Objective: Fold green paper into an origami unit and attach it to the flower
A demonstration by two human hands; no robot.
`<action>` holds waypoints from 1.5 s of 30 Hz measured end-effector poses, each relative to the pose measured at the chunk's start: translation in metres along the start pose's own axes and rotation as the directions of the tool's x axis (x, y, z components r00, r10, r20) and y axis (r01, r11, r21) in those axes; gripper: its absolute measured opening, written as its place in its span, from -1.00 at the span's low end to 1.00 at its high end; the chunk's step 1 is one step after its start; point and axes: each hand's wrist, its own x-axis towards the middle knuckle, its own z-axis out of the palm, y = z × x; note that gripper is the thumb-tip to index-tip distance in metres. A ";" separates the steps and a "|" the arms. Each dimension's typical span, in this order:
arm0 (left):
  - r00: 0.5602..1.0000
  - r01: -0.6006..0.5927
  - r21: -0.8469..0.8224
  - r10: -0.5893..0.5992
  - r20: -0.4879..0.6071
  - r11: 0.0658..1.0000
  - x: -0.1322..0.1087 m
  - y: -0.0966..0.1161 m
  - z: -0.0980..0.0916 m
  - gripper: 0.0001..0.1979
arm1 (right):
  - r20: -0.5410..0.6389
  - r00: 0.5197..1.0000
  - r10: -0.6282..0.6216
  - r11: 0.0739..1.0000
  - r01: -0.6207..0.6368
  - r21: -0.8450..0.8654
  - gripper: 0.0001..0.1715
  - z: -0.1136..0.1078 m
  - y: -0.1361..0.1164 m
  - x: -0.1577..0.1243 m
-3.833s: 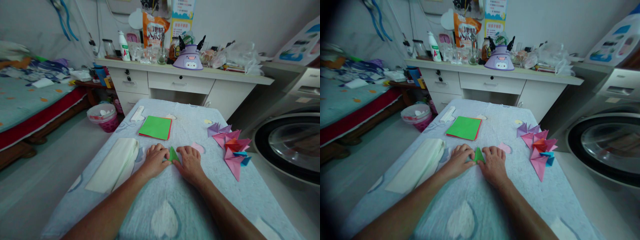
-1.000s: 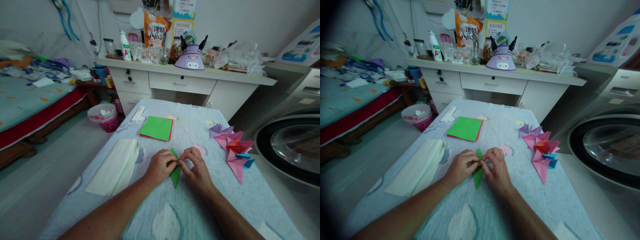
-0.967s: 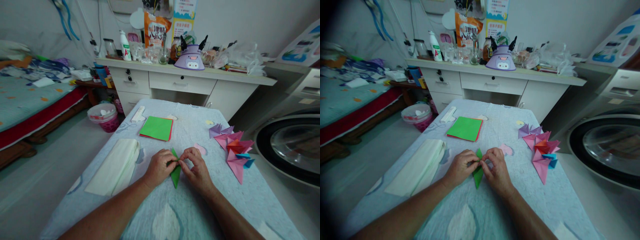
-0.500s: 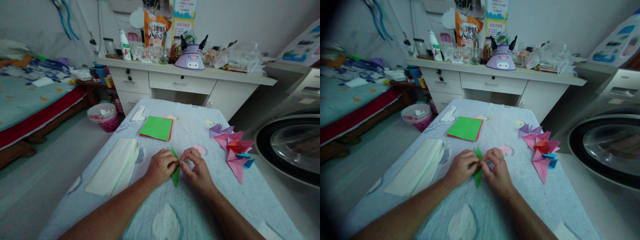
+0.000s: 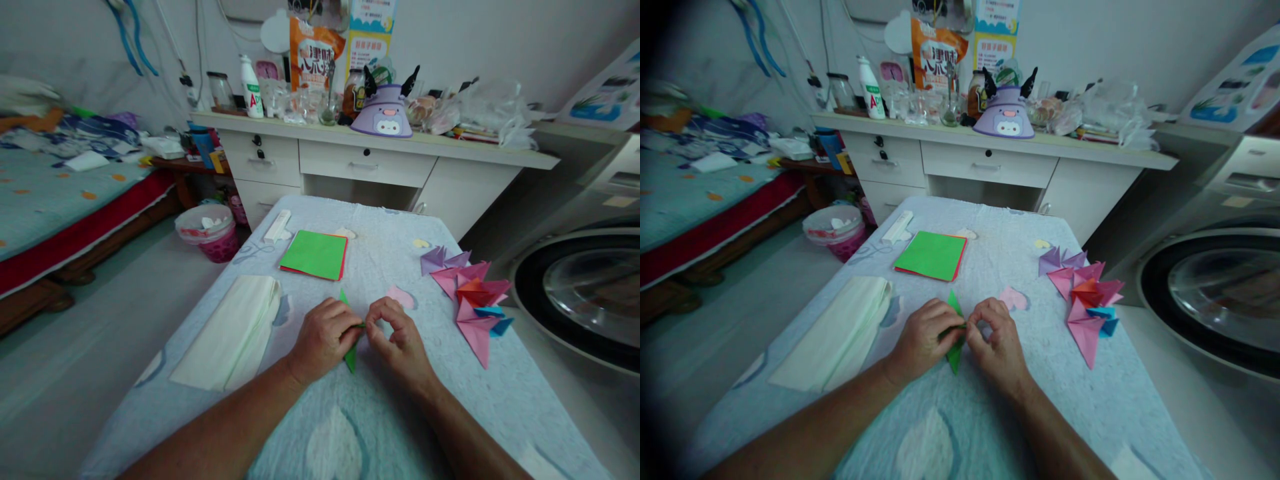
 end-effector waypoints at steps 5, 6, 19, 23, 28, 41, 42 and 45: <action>0.999 0.010 -0.094 -0.013 -0.035 0.996 0.002 0.002 -0.001 -0.89 | 0.090 0.992 0.087 0.976 -0.103 0.194 -0.85 -0.002 0.007 0.001; 0.999 0.006 -0.100 -0.010 -0.039 0.995 0.002 0.002 -0.001 -0.90 | 0.100 0.989 0.109 0.965 -0.129 0.228 -0.86 -0.001 0.009 0.001; 0.999 0.022 -0.147 -0.028 -0.036 0.989 0.004 0.002 -0.002 -0.93 | 0.198 0.951 0.237 0.874 -0.297 0.384 -0.87 -0.001 0.018 0.001; 0.998 0.042 -0.205 -0.051 -0.036 0.978 0.004 0.002 -0.002 -0.94 | 0.214 0.943 0.256 0.868 -0.321 0.378 -0.83 -0.004 0.019 0.001; 0.997 0.070 -0.243 -0.077 -0.022 0.968 0.004 0.001 -0.004 -0.92 | 0.207 0.954 0.215 0.895 -0.277 0.349 -0.80 -0.006 0.016 0.002; 0.994 0.102 -0.276 -0.112 -0.020 0.956 0.004 0.000 -0.003 -0.92 | 0.209 0.962 0.176 0.927 -0.233 0.294 -0.79 -0.004 0.019 0.003; 0.993 0.103 -0.277 -0.113 -0.023 0.955 0.004 0.000 -0.003 -0.91 | 0.212 0.962 0.174 0.928 -0.233 0.292 -0.79 -0.004 0.020 0.003; 0.994 0.097 -0.274 -0.110 -0.030 0.957 0.004 0.000 -0.004 -0.90 | 0.221 0.961 0.167 0.928 -0.228 0.294 -0.79 -0.004 0.022 0.003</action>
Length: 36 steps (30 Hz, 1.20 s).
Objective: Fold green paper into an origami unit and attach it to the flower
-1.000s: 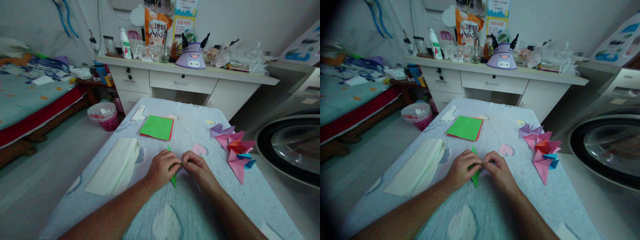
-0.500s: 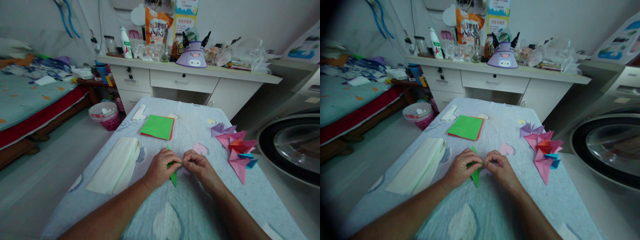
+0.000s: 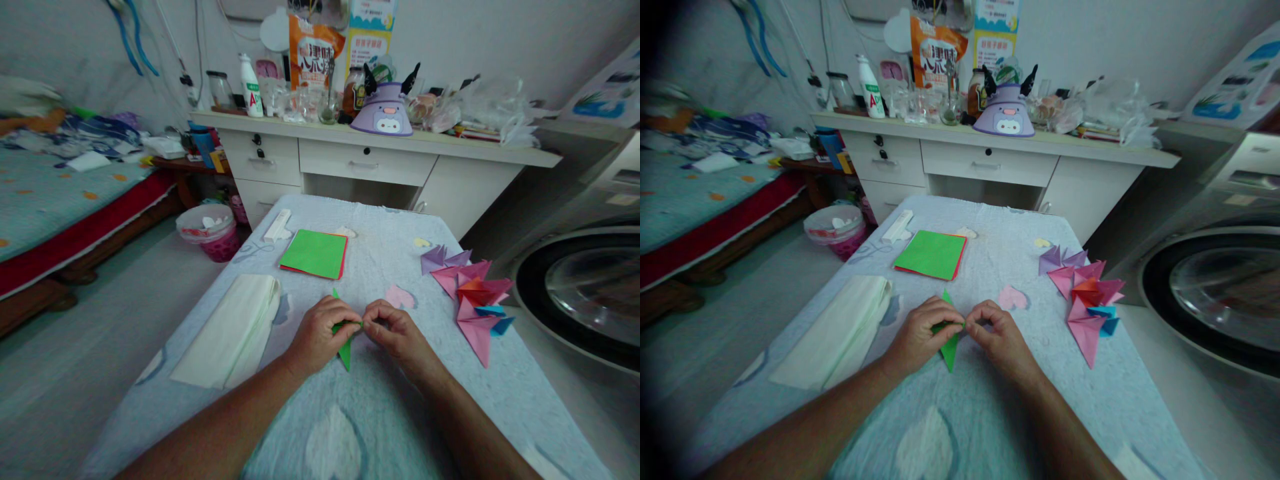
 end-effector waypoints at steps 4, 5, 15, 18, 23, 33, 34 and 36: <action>1.000 -0.026 0.020 0.026 0.011 0.999 0.001 0.001 -0.001 -0.88 | 0.001 1.000 -0.015 1.000 0.015 0.002 -0.80 0.000 0.001 0.000; 0.999 -0.037 0.029 0.036 0.015 0.999 0.001 0.001 -0.002 -0.88 | -0.002 1.000 -0.023 1.000 0.023 -0.001 -0.81 0.001 0.001 0.000; 0.987 -0.154 0.122 0.148 0.054 0.981 -0.002 0.000 -0.001 -0.91 | 0.006 0.998 -0.062 0.998 0.062 -0.026 -0.84 0.002 -0.002 0.000; 0.983 -0.181 0.138 0.173 0.064 0.974 -0.002 -0.001 -0.001 -0.92 | 0.009 0.997 -0.081 0.995 0.082 -0.053 -0.84 0.002 -0.004 0.000; 0.982 -0.184 0.134 0.174 0.079 0.974 -0.002 -0.002 -0.001 -0.92 | -0.011 0.994 -0.112 0.985 0.110 -0.136 -0.89 0.001 -0.011 -0.001; 0.993 -0.098 0.016 0.097 0.074 0.995 0.000 0.002 -0.002 -0.92 | 0.041 0.990 -0.132 0.972 0.137 -0.190 -0.88 -0.005 -0.018 -0.001; 0.994 -0.083 0.004 0.083 0.075 0.997 0.000 0.003 -0.002 -0.92 | 0.050 0.990 -0.134 0.971 0.142 -0.194 -0.88 -0.006 -0.018 -0.001; 0.994 -0.070 -0.021 0.072 0.083 0.997 0.000 0.004 -0.003 -0.92 | 0.060 0.988 -0.139 0.968 0.148 -0.202 -0.89 -0.006 -0.019 -0.001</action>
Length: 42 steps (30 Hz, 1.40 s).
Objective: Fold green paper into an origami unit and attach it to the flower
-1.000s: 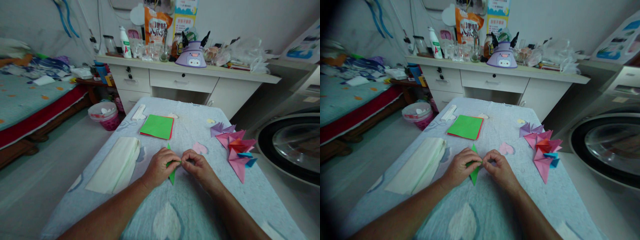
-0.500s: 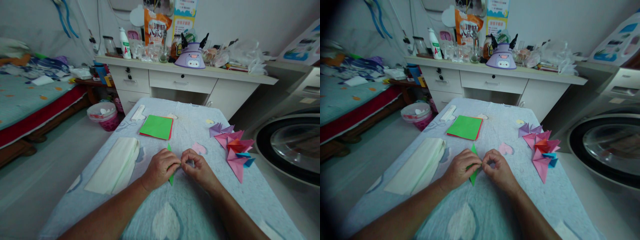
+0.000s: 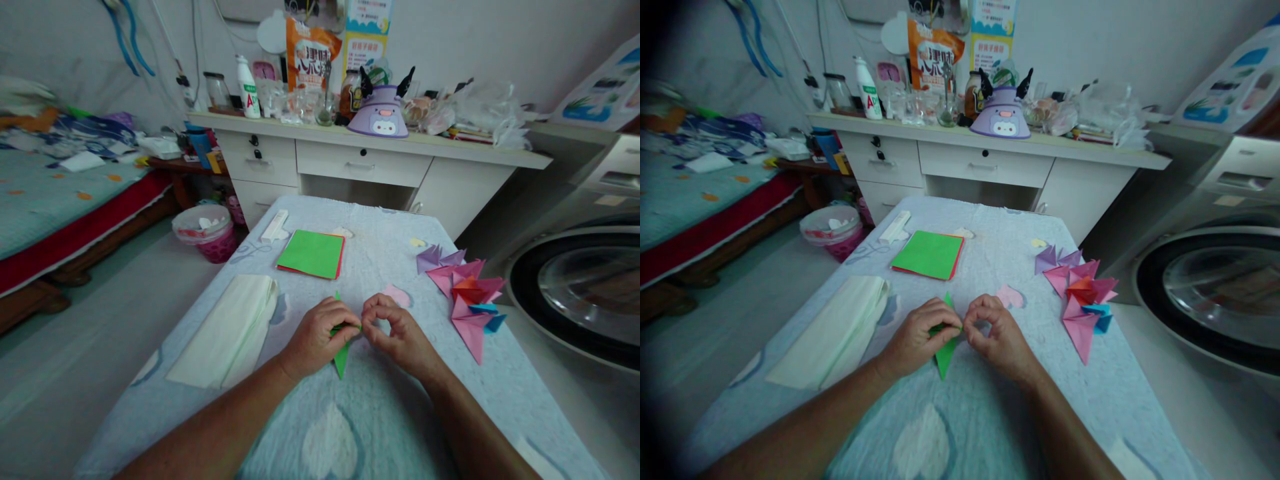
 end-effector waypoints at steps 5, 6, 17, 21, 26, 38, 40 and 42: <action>1.000 -0.011 0.004 0.011 0.020 1.000 0.000 0.000 0.000 -0.92 | 0.010 1.000 0.009 1.000 -0.009 -0.003 -0.88 -0.001 -0.002 0.000; 1.000 -0.019 0.010 0.019 0.024 1.000 -0.001 0.000 0.001 -0.92 | 0.015 1.000 0.018 1.000 -0.018 0.003 -0.87 -0.001 -0.003 0.000; 0.996 0.090 -0.073 -0.091 -0.010 0.993 0.000 0.001 0.001 -0.91 | -0.014 1.000 0.009 1.000 -0.009 0.008 -0.96 0.000 -0.001 -0.002; 0.973 0.213 -0.161 -0.223 -0.049 0.964 0.001 -0.003 0.003 -0.94 | -0.120 0.982 -0.148 0.981 0.130 -0.145 -0.78 0.003 0.000 -0.004; 0.956 0.274 -0.199 -0.289 -0.049 0.941 0.000 -0.005 0.004 -0.96 | -0.132 0.952 -0.276 0.929 0.229 -0.291 -0.74 0.012 0.004 -0.005; 0.975 0.209 -0.123 -0.216 -0.054 0.970 0.001 -0.004 0.003 -0.93 | -0.158 0.953 -0.260 0.926 0.200 -0.320 -0.79 0.016 0.002 -0.006; 0.980 0.185 -0.099 -0.191 -0.057 0.978 0.001 -0.003 0.002 -0.92 | -0.157 0.956 -0.248 0.929 0.188 -0.320 -0.80 0.016 0.001 -0.006; 0.986 0.152 -0.081 -0.158 -0.062 0.985 0.001 -0.003 0.002 -0.90 | -0.151 0.960 -0.237 0.930 0.179 -0.321 -0.80 0.016 0.000 -0.006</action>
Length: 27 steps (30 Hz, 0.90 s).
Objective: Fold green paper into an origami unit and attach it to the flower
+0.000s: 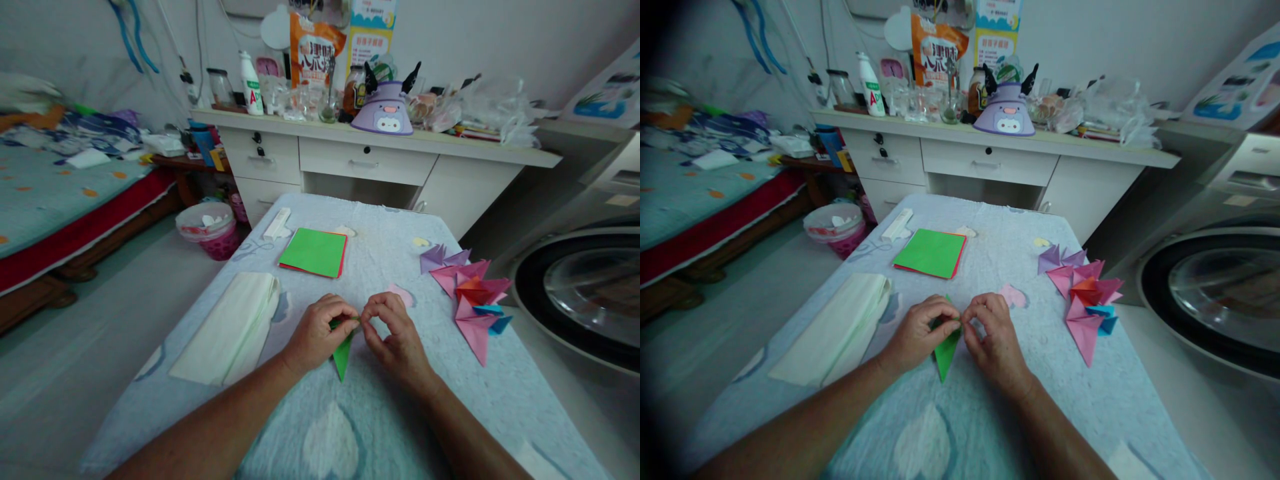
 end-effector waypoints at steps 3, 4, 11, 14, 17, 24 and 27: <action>0.999 -0.046 0.021 0.046 -0.002 0.999 0.000 0.001 0.000 -0.89 | 0.011 1.000 0.013 1.000 -0.013 0.009 -0.79 0.000 -0.001 0.000; 0.998 -0.056 0.027 0.056 -0.003 0.998 0.000 0.001 0.000 -0.88 | 0.014 1.000 0.017 1.000 -0.017 0.016 -0.79 0.000 -0.001 0.000; 0.998 -0.064 0.031 0.064 -0.013 0.997 0.000 0.002 0.000 -0.85 | 0.018 0.999 0.049 0.996 -0.051 0.078 -0.77 0.000 -0.002 0.001; 0.999 -0.048 0.018 0.048 -0.016 0.999 0.000 0.002 0.000 -0.86 | 0.024 0.999 0.046 0.996 -0.048 0.075 -0.78 0.000 -0.002 0.002; 0.999 -0.031 0.012 0.031 -0.015 0.999 -0.001 0.001 0.000 -0.88 | 0.039 0.999 0.027 0.997 -0.029 0.074 -0.76 -0.001 -0.002 0.002; 1.000 -0.014 0.011 0.014 -0.006 1.000 0.000 0.000 -0.001 -0.86 | 0.043 0.999 0.025 0.997 -0.029 0.076 -0.75 -0.001 0.000 0.001; 1.000 -0.027 0.012 0.027 -0.002 1.000 0.000 0.000 -0.001 -0.86 | 0.038 0.999 0.024 0.997 -0.026 0.069 -0.76 -0.001 0.000 0.001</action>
